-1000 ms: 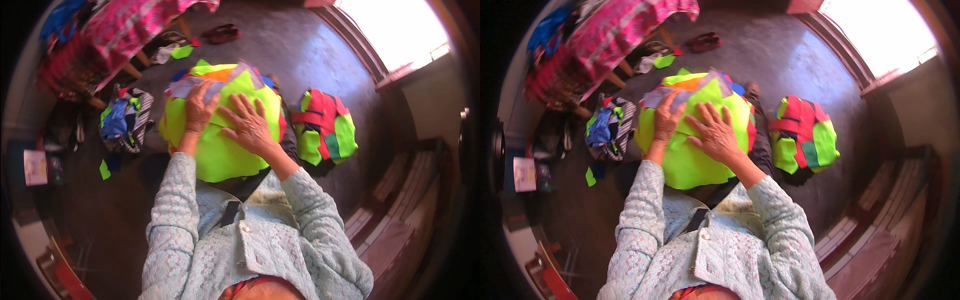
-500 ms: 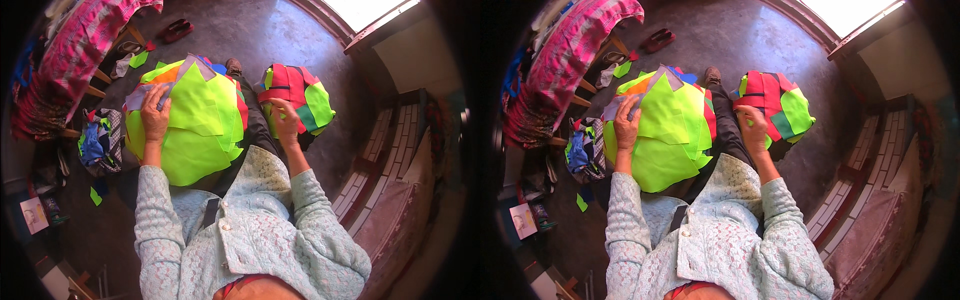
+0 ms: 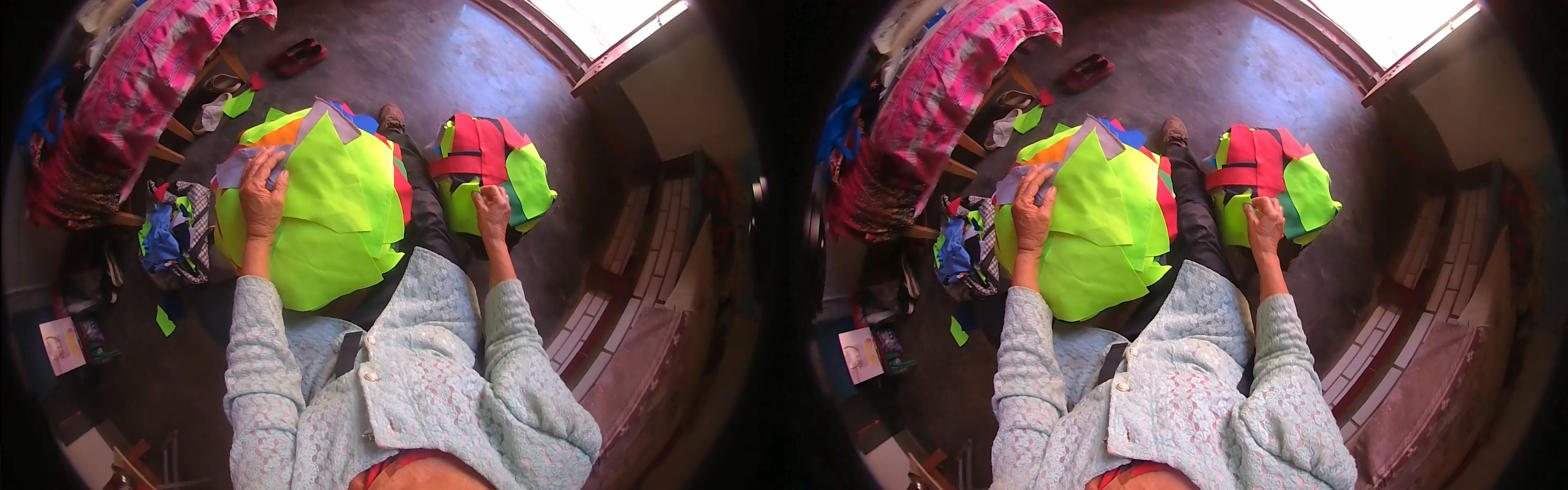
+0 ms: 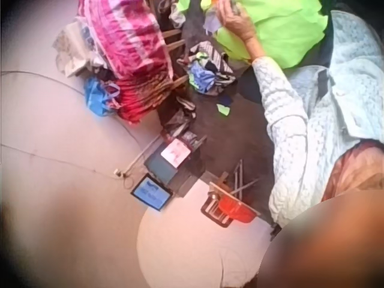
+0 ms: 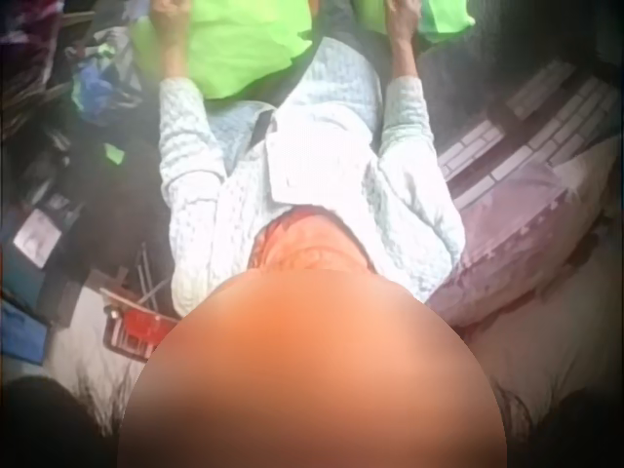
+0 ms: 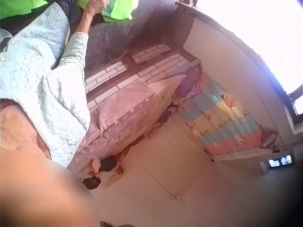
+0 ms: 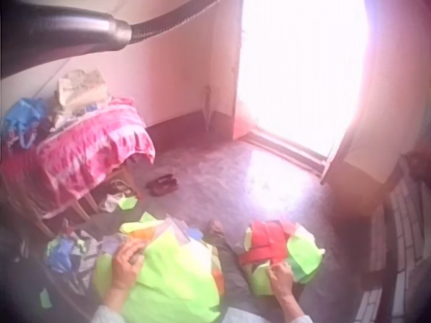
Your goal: The person assembles a spherical craft object by hand, layering and smoothing colorful fabric pieces onto a base. They repeatedly pick up fabric strips and patches, press them into place, and adjust the surface to form a multi-colored sphere.
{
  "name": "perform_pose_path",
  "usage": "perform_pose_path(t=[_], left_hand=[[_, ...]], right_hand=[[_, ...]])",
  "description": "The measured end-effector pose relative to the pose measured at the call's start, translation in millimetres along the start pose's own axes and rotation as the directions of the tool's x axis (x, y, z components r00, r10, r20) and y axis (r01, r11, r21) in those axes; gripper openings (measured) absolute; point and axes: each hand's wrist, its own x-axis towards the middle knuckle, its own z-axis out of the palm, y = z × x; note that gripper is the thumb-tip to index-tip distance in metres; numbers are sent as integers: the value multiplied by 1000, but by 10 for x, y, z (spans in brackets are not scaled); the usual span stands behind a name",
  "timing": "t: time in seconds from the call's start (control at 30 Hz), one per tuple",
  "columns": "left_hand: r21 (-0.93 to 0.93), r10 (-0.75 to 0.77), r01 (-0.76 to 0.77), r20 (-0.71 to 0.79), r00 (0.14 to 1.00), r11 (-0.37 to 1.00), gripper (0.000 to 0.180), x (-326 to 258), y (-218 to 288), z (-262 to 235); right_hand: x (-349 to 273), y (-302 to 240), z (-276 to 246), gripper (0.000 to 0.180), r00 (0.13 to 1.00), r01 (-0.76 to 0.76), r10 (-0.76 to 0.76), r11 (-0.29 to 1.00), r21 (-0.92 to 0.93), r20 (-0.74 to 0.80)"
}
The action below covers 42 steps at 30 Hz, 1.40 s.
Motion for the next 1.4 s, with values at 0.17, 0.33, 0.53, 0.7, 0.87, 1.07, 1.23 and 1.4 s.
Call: perform_pose_path(t=[0.17, 0.33, 0.53, 0.7, 0.87, 1.07, 1.23, 1.4], left_hand=[[-72, -28, 27, -7, 1000, 997, 31, -15, 10, -50], [-355, -192, 189, 28, 981, 916, 35, 23, 43, -115], [-580, -235, 222, 54, 970, 783, 45, -31, 583, -367], [-626, 38, 347, 516, 856, 698, 67, -343, 1274, -385], [-605, -73, 705, 738, 671, 370, 33, -662, 1288, -146], [-599, -228, 516, 490, 841, 612, 15, -434, 1112, -177], [-768, -203, 322, 251, 946, 554, 17, 305, 1195, -233], [-866, -314, 274, 145, 938, 419, 17, 880, 889, -288]], right_hand=[[-89, -766, -294, 11, 967, -164, -93, 478, 863, 236], [-218, -1452, -424, 16, 915, -299, -261, 76, 951, 308], [-506, -1807, -371, 22, 766, -431, -446, 180, 884, 464], [-685, -1887, -311, 22, 635, -444, -554, 310, 841, 539], [-716, -1956, -336, 23, 674, -394, -468, 428, 814, 572], [-586, -1571, -203, 18, 777, -519, -100, 456, 723, 621], [-685, -1141, -11, 16, 799, -544, 70, 506, 669, 597], [-779, -843, 176, 17, 795, -544, 73, 525, 655, 602]])
